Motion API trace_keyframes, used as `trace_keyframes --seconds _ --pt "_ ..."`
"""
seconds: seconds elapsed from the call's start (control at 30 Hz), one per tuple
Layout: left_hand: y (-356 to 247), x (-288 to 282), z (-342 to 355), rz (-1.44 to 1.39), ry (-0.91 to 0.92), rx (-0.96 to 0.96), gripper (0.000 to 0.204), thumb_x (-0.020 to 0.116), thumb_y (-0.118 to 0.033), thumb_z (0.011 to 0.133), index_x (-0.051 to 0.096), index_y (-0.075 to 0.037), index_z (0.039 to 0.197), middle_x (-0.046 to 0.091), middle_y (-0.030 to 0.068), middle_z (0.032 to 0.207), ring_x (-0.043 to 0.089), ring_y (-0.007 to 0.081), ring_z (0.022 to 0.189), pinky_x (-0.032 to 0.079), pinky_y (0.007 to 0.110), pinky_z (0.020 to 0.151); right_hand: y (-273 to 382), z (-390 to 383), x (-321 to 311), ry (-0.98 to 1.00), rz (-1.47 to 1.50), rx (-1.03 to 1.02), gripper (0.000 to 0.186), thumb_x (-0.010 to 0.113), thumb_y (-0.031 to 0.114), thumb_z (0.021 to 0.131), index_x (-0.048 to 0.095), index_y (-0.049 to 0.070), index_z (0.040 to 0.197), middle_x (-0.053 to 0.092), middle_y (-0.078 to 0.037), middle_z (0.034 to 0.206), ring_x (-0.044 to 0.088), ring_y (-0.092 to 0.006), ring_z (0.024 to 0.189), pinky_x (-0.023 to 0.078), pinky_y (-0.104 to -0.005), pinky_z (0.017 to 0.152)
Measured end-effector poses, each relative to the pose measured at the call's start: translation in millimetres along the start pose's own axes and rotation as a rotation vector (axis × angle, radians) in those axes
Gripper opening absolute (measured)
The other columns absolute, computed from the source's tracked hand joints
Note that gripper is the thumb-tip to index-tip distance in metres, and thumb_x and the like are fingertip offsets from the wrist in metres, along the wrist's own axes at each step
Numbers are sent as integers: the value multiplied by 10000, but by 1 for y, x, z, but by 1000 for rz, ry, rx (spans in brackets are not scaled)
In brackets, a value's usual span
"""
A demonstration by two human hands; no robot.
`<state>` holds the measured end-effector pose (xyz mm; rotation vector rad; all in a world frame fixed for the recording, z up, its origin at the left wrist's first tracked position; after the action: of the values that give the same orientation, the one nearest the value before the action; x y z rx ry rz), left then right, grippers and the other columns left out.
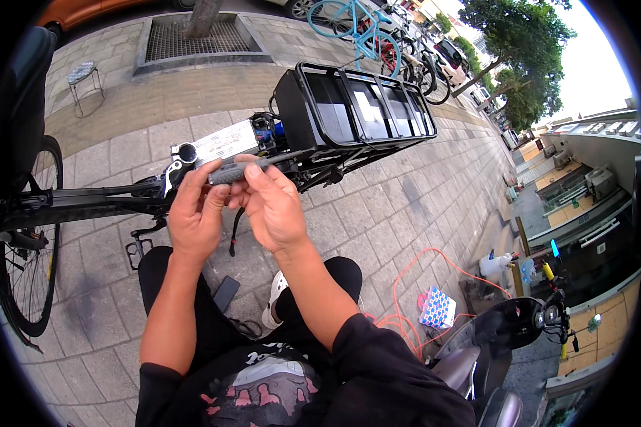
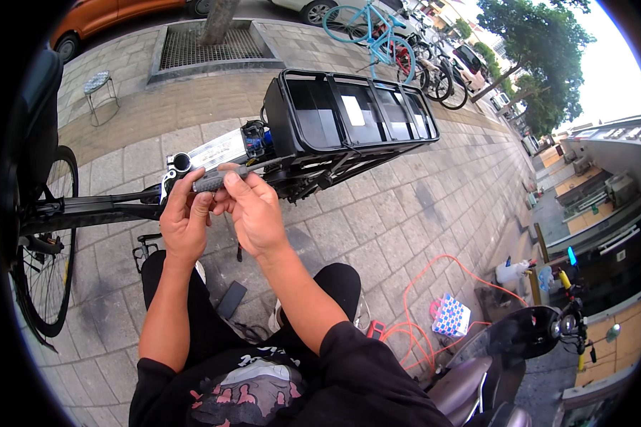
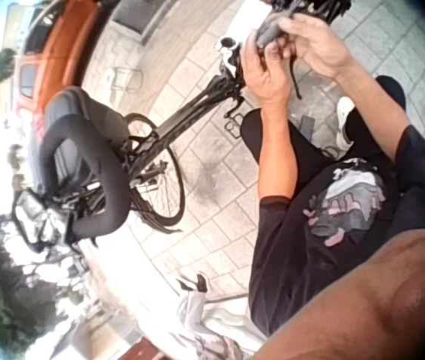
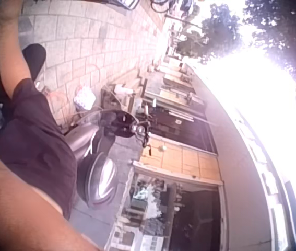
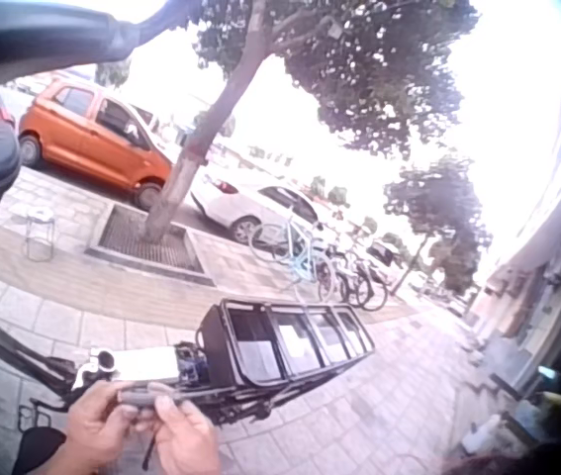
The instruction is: The person sits on the ground and works on the electrical components of a bicycle. They strip the ends of wires, connect them to a battery pack mounted on the rear rack, and secure the connections with electrical tape.
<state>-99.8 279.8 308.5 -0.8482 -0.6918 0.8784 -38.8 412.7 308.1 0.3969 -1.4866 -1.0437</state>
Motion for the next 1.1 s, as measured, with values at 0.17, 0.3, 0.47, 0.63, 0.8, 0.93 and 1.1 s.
trace_keyframes --seconds 0.17,0.3,0.47,0.63,0.8,0.93,1.1 --pt "-38 4 17 156 39 294 360 681 -1 1042 672 -36 1400 673 94 1103 644 159 891 536 302 762 14 6 23 168 147 -37 370 614 208 1131 593 -1 1436 710 -101 1170 675 -154 982 575 -314 748" --pt "-48 7 28 248 100 347 302 636 -76 1104 633 5 1395 616 60 1085 625 133 915 534 268 786 18 13 19 168 125 -68 369 633 197 1126 591 -24 1418 725 -105 1075 682 -157 900 576 -312 735" --pt "-28 4 28 260 160 174 322 641 -179 1118 618 13 1376 606 67 1084 620 129 910 536 273 796 12 13 5 72 -26 -101 329 683 198 1105 646 -30 1339 716 -72 952 660 -127 796 555 -286 705" --pt "-40 6 28 234 76 350 303 673 -152 1091 637 3 1349 592 91 1025 584 163 797 489 291 706 17 17 10 61 -23 -108 330 701 207 1097 661 -23 1330 690 -39 912 634 -101 755 521 -256 667" --pt "-31 9 26 162 72 186 245 648 -198 1115 641 17 1233 593 78 991 559 156 761 468 305 679 17 16 7 11 -87 -151 271 708 271 1095 674 9 1156 642 -15 834 585 -93 683 485 -258 610" --pt "-32 13 27 267 69 291 323 540 -326 1174 610 -12 1146 542 -2 851 513 55 651 414 235 567 15 18 9 -48 -95 -138 305 716 345 1089 642 57 1021 564 14 746 510 -73 596 416 -250 521" --pt "5 13 35 26 26 -138 487 508 -461 1175 631 -59 931 515 -42 657 446 44 512 328 257 461 10 19 9 -129 -181 -44 325 716 360 1087 676 39 1114 557 40 748 467 -42 566 382 -217 494"
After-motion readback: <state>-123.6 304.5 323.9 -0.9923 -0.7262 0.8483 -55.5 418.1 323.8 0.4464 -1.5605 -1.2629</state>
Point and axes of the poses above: each hand's wrist, its own z-axis towards the middle knuckle, its own x-axis out of the palm, y = z × x, the point moved 10 cm from there along z, towards the middle knuckle
